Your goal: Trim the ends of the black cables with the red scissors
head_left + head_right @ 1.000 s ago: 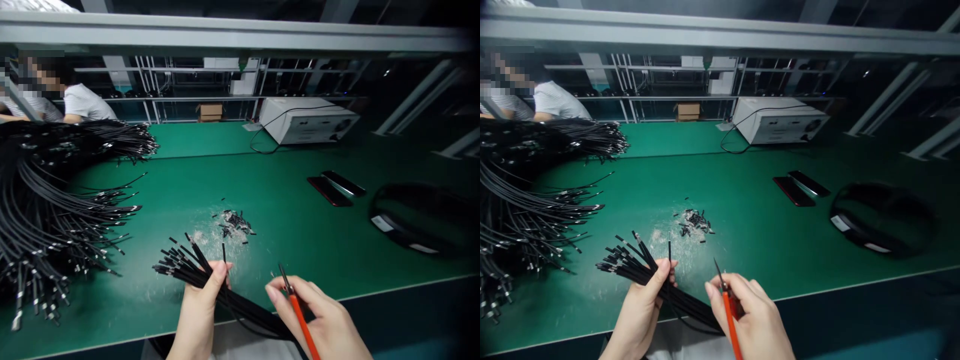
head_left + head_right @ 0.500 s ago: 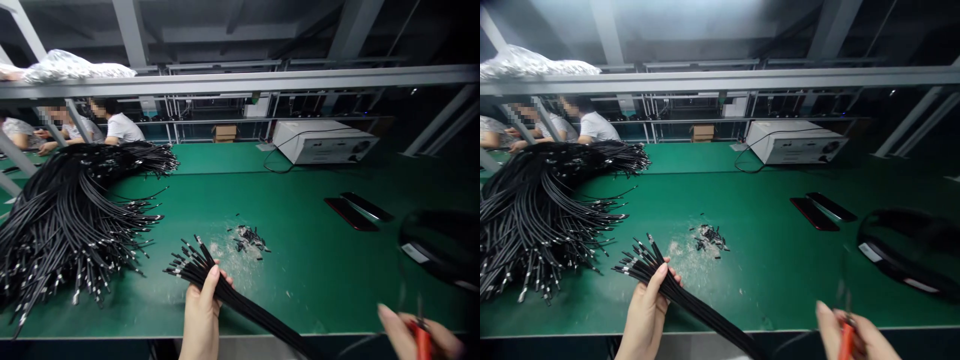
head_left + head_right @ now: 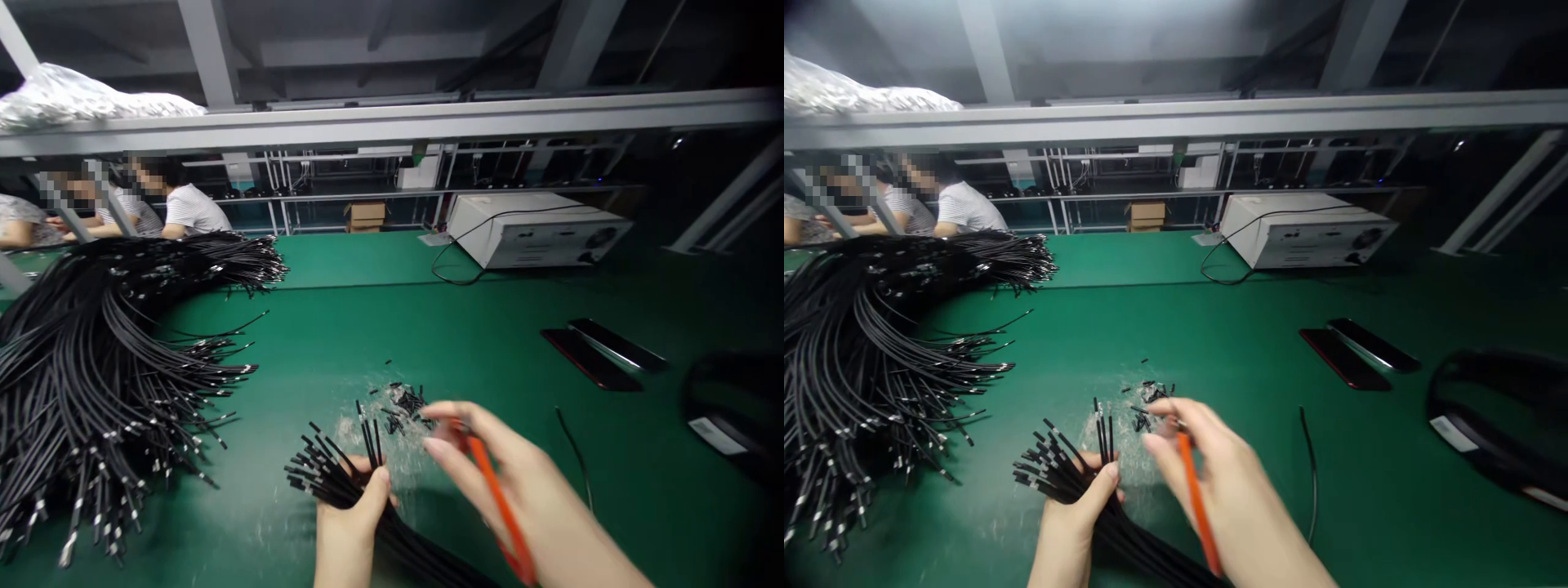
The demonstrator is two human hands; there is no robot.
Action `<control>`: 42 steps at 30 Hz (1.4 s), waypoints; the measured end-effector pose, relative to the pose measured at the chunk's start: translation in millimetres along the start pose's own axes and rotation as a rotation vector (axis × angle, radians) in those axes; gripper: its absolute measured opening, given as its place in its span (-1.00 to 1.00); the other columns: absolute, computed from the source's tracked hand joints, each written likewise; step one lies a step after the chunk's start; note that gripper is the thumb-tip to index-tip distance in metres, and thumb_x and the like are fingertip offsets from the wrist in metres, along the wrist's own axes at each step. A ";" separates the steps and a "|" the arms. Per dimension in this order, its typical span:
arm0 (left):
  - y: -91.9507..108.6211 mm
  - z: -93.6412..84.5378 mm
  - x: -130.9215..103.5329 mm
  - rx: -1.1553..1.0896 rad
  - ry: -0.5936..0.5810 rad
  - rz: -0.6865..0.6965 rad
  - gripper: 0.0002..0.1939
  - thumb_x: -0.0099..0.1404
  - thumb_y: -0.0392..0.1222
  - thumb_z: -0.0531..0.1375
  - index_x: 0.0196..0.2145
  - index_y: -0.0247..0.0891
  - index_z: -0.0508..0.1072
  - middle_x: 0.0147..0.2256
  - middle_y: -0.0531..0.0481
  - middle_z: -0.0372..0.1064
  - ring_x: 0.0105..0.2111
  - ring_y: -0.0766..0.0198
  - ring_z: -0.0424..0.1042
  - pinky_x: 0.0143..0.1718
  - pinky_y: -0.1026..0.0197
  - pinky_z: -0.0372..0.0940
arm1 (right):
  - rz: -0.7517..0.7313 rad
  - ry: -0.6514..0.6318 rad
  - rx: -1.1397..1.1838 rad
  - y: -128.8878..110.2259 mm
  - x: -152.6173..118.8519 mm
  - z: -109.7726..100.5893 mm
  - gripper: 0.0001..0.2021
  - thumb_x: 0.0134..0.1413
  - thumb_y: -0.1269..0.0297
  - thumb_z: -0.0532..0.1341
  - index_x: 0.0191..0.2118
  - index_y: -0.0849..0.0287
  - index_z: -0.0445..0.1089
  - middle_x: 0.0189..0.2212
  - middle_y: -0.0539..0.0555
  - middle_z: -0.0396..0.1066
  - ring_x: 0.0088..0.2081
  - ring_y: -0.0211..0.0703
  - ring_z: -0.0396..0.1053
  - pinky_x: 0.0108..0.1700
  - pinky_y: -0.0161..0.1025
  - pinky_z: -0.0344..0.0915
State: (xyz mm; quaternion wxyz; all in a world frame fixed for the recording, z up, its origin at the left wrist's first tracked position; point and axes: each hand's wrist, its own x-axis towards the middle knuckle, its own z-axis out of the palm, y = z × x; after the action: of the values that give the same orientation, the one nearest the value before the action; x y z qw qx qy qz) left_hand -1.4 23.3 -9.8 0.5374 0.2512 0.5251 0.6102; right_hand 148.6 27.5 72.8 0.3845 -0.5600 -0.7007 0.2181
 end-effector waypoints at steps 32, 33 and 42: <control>14.7 21.3 34.7 -0.114 -0.113 -0.219 -0.56 -0.20 -0.02 0.41 -0.44 -0.37 0.40 -0.62 -0.03 0.42 -0.65 0.20 0.41 -0.63 0.25 0.33 | -0.021 -0.191 0.238 43.9 66.4 59.5 -0.68 0.10 0.26 0.10 -0.01 0.11 0.13 -0.39 0.02 0.27 -0.38 -0.24 0.26 -0.32 -0.29 0.23; 13.0 21.2 35.7 -0.109 -0.117 -0.201 -0.57 -0.19 -0.01 0.40 -0.45 -0.36 0.40 -0.63 -0.02 0.41 -0.67 0.21 0.40 -0.64 0.25 0.32 | -0.175 -0.145 0.148 45.3 64.7 60.4 -0.64 0.09 0.31 0.11 0.02 0.09 0.11 -0.37 0.03 0.27 -0.35 -0.22 0.26 -0.28 -0.25 0.23; 16.1 17.4 35.0 -0.048 -0.052 -0.185 -0.44 -0.17 0.02 0.39 -0.25 -0.35 0.42 -0.55 -0.03 0.44 -0.66 0.20 0.41 -0.64 0.23 0.32 | -0.630 -0.170 -0.146 52.3 67.7 39.9 -0.76 0.09 0.39 0.09 -0.08 0.18 0.18 -0.35 0.08 0.32 -0.30 -0.18 0.23 -0.20 -0.21 0.13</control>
State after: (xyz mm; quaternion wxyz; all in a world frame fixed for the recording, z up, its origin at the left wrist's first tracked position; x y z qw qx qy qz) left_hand -2.9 64.1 1.5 0.6108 0.2045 0.5171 0.5636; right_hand 144.4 111.5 29.9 0.3318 -0.3215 -0.8829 0.0837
